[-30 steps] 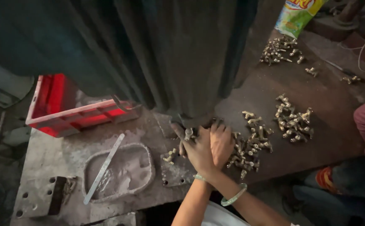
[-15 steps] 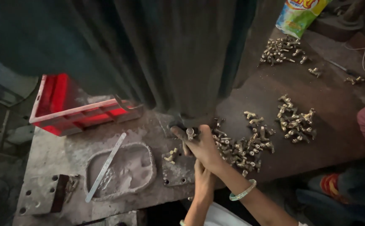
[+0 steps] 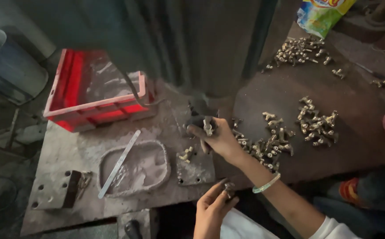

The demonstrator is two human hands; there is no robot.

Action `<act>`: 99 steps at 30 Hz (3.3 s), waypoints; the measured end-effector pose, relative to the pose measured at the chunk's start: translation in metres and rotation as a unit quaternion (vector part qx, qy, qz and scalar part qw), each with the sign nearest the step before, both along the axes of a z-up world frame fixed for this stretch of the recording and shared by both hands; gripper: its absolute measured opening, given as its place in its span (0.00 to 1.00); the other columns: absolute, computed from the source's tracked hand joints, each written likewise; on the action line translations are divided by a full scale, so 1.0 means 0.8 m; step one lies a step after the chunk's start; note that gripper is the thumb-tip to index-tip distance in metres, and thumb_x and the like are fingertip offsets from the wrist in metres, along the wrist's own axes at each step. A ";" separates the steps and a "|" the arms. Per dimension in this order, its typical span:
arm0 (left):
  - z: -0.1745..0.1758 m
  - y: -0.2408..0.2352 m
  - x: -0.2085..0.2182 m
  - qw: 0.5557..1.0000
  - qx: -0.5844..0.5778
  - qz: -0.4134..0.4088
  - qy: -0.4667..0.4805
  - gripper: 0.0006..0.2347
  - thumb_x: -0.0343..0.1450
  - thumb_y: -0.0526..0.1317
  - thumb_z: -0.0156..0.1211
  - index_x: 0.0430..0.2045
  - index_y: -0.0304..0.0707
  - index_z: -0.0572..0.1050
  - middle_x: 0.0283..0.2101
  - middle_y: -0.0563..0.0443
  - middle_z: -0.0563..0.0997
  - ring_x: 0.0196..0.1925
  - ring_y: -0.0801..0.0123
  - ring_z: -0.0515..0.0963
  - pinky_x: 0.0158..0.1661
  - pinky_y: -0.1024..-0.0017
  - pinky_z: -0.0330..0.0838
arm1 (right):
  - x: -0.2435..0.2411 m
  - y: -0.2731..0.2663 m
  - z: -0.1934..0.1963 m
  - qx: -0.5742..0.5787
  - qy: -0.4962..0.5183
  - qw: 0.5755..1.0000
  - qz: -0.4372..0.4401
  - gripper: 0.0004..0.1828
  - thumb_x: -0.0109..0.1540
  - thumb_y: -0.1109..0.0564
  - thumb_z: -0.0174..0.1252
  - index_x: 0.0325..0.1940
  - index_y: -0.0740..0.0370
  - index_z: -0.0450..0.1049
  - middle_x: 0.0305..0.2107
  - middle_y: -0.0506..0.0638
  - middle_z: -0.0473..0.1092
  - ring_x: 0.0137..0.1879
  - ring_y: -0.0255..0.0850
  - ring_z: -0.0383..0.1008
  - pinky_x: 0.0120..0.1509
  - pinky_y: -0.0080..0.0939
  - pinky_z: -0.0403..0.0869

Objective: The person picks small brass fittings one at a time from the workbench, holds each under a bench-mounted machine to work on it, dips pieces in a tray of liquid, and sets finished fittings in piles on the bench. The cycle repeats continuously across the episode.

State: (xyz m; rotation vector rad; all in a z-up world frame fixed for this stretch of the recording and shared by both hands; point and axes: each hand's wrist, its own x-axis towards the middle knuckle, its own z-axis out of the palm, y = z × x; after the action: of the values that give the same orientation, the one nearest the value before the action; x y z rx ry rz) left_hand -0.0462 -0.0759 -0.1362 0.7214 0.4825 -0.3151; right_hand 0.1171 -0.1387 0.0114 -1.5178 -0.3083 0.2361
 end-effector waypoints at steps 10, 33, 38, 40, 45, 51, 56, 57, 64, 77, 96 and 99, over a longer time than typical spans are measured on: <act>-0.025 -0.004 -0.045 0.999 -0.021 0.029 0.040 0.17 0.69 0.32 0.62 0.54 0.31 0.77 0.50 0.47 0.87 0.49 0.65 0.85 0.47 0.58 0.84 | -0.002 0.003 0.000 -0.009 0.014 0.999 -0.035 0.14 0.62 0.51 0.67 0.33 0.64 0.74 0.14 0.44 0.69 0.17 0.31 0.67 0.21 0.34 0.64; 0.063 0.045 -0.083 1.000 0.014 -0.004 0.021 0.16 0.70 0.33 0.63 0.52 0.29 0.77 0.47 0.45 0.85 0.47 0.65 0.85 0.47 0.65 0.82 | -0.018 0.032 -0.014 0.085 0.010 0.975 -0.204 0.15 0.61 0.53 0.70 0.35 0.62 0.72 0.23 0.43 0.67 0.23 0.33 0.69 0.25 0.36 0.66; 0.080 0.079 -0.090 1.000 0.021 -0.011 0.017 0.15 0.71 0.33 0.62 0.52 0.29 0.78 0.46 0.46 0.85 0.45 0.68 0.84 0.45 0.69 0.80 | -0.023 0.047 -0.009 0.092 0.046 0.953 -0.285 0.14 0.60 0.53 0.70 0.38 0.59 0.71 0.22 0.43 0.69 0.22 0.33 0.70 0.22 0.35 0.63; 0.086 0.094 -0.100 0.999 0.043 -0.014 0.012 0.15 0.70 0.33 0.61 0.52 0.29 0.78 0.48 0.48 0.85 0.46 0.72 0.84 0.45 0.71 0.80 | -0.026 0.053 -0.011 0.109 0.027 0.947 -0.300 0.14 0.59 0.53 0.70 0.41 0.59 0.73 0.26 0.41 0.73 0.22 0.31 0.70 0.22 0.34 0.63; 0.096 0.116 -0.108 0.999 0.049 -0.008 -0.006 0.15 0.70 0.32 0.62 0.52 0.27 0.78 0.47 0.46 0.85 0.45 0.70 0.84 0.44 0.71 0.79 | -0.019 0.064 -0.020 0.137 0.024 0.928 -0.346 0.14 0.61 0.53 0.71 0.40 0.60 0.72 0.22 0.43 0.69 0.21 0.32 0.70 0.23 0.33 0.63; 0.109 0.108 -0.105 0.998 0.055 0.032 -0.002 0.15 0.70 0.32 0.62 0.52 0.26 0.78 0.46 0.46 0.85 0.45 0.70 0.84 0.45 0.70 0.79 | -0.020 0.065 -0.013 0.161 0.029 0.924 -0.346 0.13 0.60 0.53 0.71 0.40 0.58 0.73 0.24 0.41 0.70 0.22 0.30 0.69 0.23 0.33 0.62; 0.096 0.079 -0.105 0.998 0.056 0.039 0.016 0.16 0.70 0.33 0.62 0.53 0.27 0.78 0.46 0.46 0.85 0.45 0.70 0.84 0.46 0.70 0.80 | -0.018 0.052 -0.025 0.174 0.015 0.934 -0.311 0.16 0.60 0.54 0.72 0.36 0.57 0.68 0.23 0.39 0.66 0.22 0.30 0.67 0.22 0.33 0.61; 0.088 0.073 -0.105 0.998 0.054 0.034 0.010 0.16 0.70 0.33 0.62 0.53 0.27 0.77 0.46 0.46 0.85 0.44 0.69 0.84 0.46 0.70 0.80 | -0.017 0.050 -0.026 0.163 0.023 0.939 -0.302 0.16 0.60 0.54 0.72 0.36 0.57 0.68 0.22 0.40 0.65 0.22 0.30 0.67 0.22 0.33 0.62; 0.088 0.065 -0.102 0.997 0.067 0.036 0.011 0.16 0.70 0.33 0.62 0.52 0.27 0.78 0.46 0.45 0.86 0.45 0.67 0.85 0.45 0.70 0.80 | -0.026 0.044 -0.007 0.149 0.063 0.952 -0.259 0.16 0.59 0.54 0.72 0.38 0.59 0.70 0.21 0.40 0.65 0.21 0.30 0.67 0.21 0.32 0.61; 0.083 0.057 -0.102 0.997 0.075 0.028 0.014 0.15 0.70 0.32 0.63 0.51 0.28 0.79 0.46 0.45 0.86 0.45 0.68 0.85 0.44 0.71 0.81 | -0.024 0.036 -0.014 0.160 0.029 0.967 -0.194 0.15 0.60 0.54 0.71 0.46 0.61 0.77 0.23 0.42 0.71 0.22 0.30 0.67 0.23 0.33 0.60; 0.078 0.050 -0.098 0.995 0.087 0.022 0.034 0.15 0.70 0.32 0.63 0.50 0.27 0.79 0.46 0.45 0.86 0.43 0.69 0.85 0.43 0.71 0.81 | -0.024 0.030 -0.002 0.097 0.048 0.978 -0.178 0.18 0.59 0.48 0.72 0.44 0.62 0.76 0.21 0.41 0.70 0.21 0.30 0.68 0.23 0.33 0.62; 0.080 0.053 -0.095 0.996 0.085 0.018 0.030 0.15 0.70 0.32 0.63 0.51 0.26 0.79 0.45 0.44 0.86 0.42 0.68 0.84 0.43 0.71 0.81 | -0.024 0.028 -0.002 0.099 0.043 0.979 -0.176 0.19 0.59 0.48 0.71 0.45 0.61 0.76 0.21 0.41 0.69 0.21 0.30 0.68 0.22 0.33 0.63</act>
State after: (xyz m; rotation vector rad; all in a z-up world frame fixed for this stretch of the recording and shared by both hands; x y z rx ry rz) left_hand -0.1218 -0.0338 -0.0723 0.8698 0.5838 -0.2641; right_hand 0.0982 -0.1161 0.0096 -1.3345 0.0096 -0.0097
